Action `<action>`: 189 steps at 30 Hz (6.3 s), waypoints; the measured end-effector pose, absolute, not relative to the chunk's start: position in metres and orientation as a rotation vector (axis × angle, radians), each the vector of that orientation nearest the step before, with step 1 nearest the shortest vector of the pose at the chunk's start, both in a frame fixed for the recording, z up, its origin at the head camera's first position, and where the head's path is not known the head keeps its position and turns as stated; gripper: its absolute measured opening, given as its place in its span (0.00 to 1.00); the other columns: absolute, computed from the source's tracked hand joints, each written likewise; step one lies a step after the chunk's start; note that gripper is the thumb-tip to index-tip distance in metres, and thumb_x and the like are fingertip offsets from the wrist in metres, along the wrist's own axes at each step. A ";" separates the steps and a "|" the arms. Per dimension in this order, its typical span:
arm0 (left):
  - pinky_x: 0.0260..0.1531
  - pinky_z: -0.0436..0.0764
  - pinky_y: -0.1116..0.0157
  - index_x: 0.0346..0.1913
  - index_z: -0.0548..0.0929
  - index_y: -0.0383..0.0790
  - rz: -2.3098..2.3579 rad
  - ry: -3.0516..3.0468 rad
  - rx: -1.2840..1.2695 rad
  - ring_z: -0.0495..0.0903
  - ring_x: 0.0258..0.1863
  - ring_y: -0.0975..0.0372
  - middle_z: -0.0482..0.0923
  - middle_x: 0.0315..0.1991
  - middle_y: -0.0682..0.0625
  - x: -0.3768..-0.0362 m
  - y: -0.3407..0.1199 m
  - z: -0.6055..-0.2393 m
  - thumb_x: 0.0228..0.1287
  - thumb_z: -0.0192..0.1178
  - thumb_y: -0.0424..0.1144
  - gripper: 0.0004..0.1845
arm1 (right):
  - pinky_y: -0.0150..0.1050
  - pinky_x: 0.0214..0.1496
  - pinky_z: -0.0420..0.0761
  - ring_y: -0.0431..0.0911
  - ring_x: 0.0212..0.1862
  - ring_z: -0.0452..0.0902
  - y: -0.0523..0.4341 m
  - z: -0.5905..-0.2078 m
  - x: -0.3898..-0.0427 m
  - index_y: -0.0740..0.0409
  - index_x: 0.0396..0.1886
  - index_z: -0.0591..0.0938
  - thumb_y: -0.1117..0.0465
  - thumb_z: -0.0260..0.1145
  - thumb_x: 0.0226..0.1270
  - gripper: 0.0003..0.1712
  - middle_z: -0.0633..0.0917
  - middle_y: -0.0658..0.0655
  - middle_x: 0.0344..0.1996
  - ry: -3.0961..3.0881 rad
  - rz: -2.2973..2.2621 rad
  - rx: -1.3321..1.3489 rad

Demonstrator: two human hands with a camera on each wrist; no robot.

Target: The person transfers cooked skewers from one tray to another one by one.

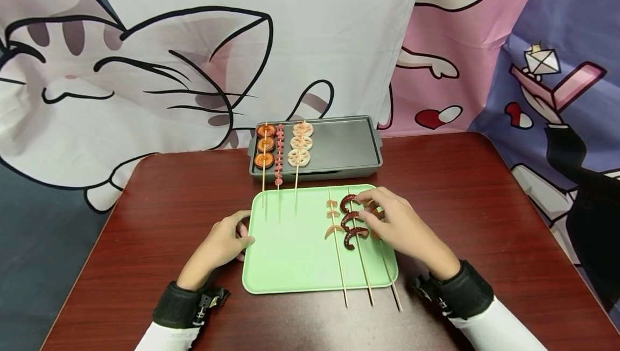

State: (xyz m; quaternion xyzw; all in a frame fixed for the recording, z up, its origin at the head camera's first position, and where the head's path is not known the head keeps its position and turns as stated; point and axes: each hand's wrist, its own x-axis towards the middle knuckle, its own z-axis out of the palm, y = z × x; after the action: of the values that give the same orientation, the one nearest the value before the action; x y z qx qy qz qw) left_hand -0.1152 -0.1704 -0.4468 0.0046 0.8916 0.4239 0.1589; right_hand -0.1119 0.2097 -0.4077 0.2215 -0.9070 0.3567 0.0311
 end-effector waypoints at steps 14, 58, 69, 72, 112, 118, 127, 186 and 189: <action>0.18 0.86 0.63 0.73 0.70 0.32 1.213 2.549 0.015 0.77 0.21 0.57 0.75 0.31 0.43 -0.115 -0.170 -0.449 0.64 0.65 0.23 0.34 | 0.61 0.59 0.84 0.61 0.57 0.82 0.238 -0.419 -0.125 0.61 0.68 0.76 0.60 0.64 0.77 0.23 0.81 0.66 0.59 -2.934 1.168 0.375; 0.19 0.87 0.63 0.74 0.68 0.31 1.224 2.533 0.016 0.78 0.22 0.57 0.74 0.31 0.43 -0.116 -0.172 -0.448 0.65 0.65 0.22 0.35 | 0.37 0.35 0.91 0.44 0.34 0.87 0.248 -0.446 -0.130 0.70 0.43 0.81 0.67 0.69 0.68 0.10 0.86 0.59 0.33 -3.111 1.586 0.011; 0.20 0.86 0.63 0.75 0.67 0.32 1.209 2.522 0.015 0.78 0.20 0.57 0.75 0.31 0.44 -0.113 -0.172 -0.447 0.66 0.65 0.24 0.35 | 0.37 0.36 0.91 0.44 0.36 0.86 0.249 -0.454 -0.131 0.71 0.44 0.80 0.69 0.67 0.69 0.09 0.85 0.60 0.34 -3.078 1.691 0.021; 0.20 0.86 0.63 0.75 0.67 0.32 1.204 2.526 0.014 0.78 0.18 0.56 0.75 0.30 0.44 -0.113 -0.173 -0.446 0.66 0.65 0.24 0.35 | 0.37 0.36 0.91 0.44 0.35 0.85 0.249 -0.455 -0.131 0.71 0.43 0.79 0.69 0.67 0.69 0.09 0.84 0.59 0.33 -3.071 1.700 0.027; 0.70 0.77 0.50 0.78 0.65 0.37 1.542 2.581 0.378 0.72 0.73 0.50 0.69 0.74 0.39 -0.136 -0.182 -0.375 0.76 0.61 0.49 0.35 | 0.36 0.35 0.90 0.44 0.35 0.82 0.253 -0.457 -0.134 0.73 0.44 0.77 0.71 0.65 0.70 0.08 0.81 0.59 0.33 -3.042 1.806 0.070; 0.67 0.80 0.56 0.80 0.62 0.37 1.700 2.327 0.364 0.73 0.72 0.48 0.67 0.75 0.38 -0.146 -0.176 -0.366 0.82 0.52 0.51 0.33 | 0.36 0.35 0.90 0.43 0.35 0.82 0.253 -0.457 -0.134 0.73 0.44 0.77 0.71 0.65 0.71 0.08 0.81 0.59 0.34 -3.037 1.816 0.081; 0.68 0.78 0.48 0.81 0.55 0.31 1.764 2.001 0.360 0.69 0.73 0.41 0.65 0.76 0.33 -0.161 -0.162 -0.359 0.85 0.40 0.54 0.35 | 0.36 0.35 0.90 0.43 0.34 0.81 0.255 -0.458 -0.134 0.73 0.44 0.77 0.71 0.65 0.70 0.08 0.80 0.59 0.34 -3.026 1.841 0.076; 0.41 0.91 0.68 0.74 0.64 0.22 1.649 2.071 0.062 0.89 0.34 0.59 0.81 0.54 0.26 -0.187 -0.081 -0.390 0.72 0.56 0.21 0.29 | 0.36 0.35 0.90 0.44 0.35 0.81 0.252 -0.453 -0.132 0.72 0.44 0.77 0.71 0.65 0.71 0.08 0.80 0.60 0.34 -3.048 1.802 0.093; 0.39 0.91 0.68 0.73 0.65 0.22 1.657 2.069 0.056 0.88 0.30 0.61 0.82 0.52 0.25 -0.188 -0.081 -0.391 0.71 0.57 0.21 0.29 | 0.36 0.35 0.90 0.44 0.35 0.81 0.253 -0.453 -0.132 0.72 0.44 0.77 0.71 0.65 0.71 0.08 0.80 0.60 0.34 -3.051 1.794 0.099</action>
State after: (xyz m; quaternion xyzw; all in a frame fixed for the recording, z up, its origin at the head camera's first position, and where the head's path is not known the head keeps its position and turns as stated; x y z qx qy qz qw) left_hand -0.1880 -0.0806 -0.3912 0.0206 0.7571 0.6063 0.2425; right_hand -0.1322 0.2526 -0.4530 0.0273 -0.8446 0.4966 -0.1982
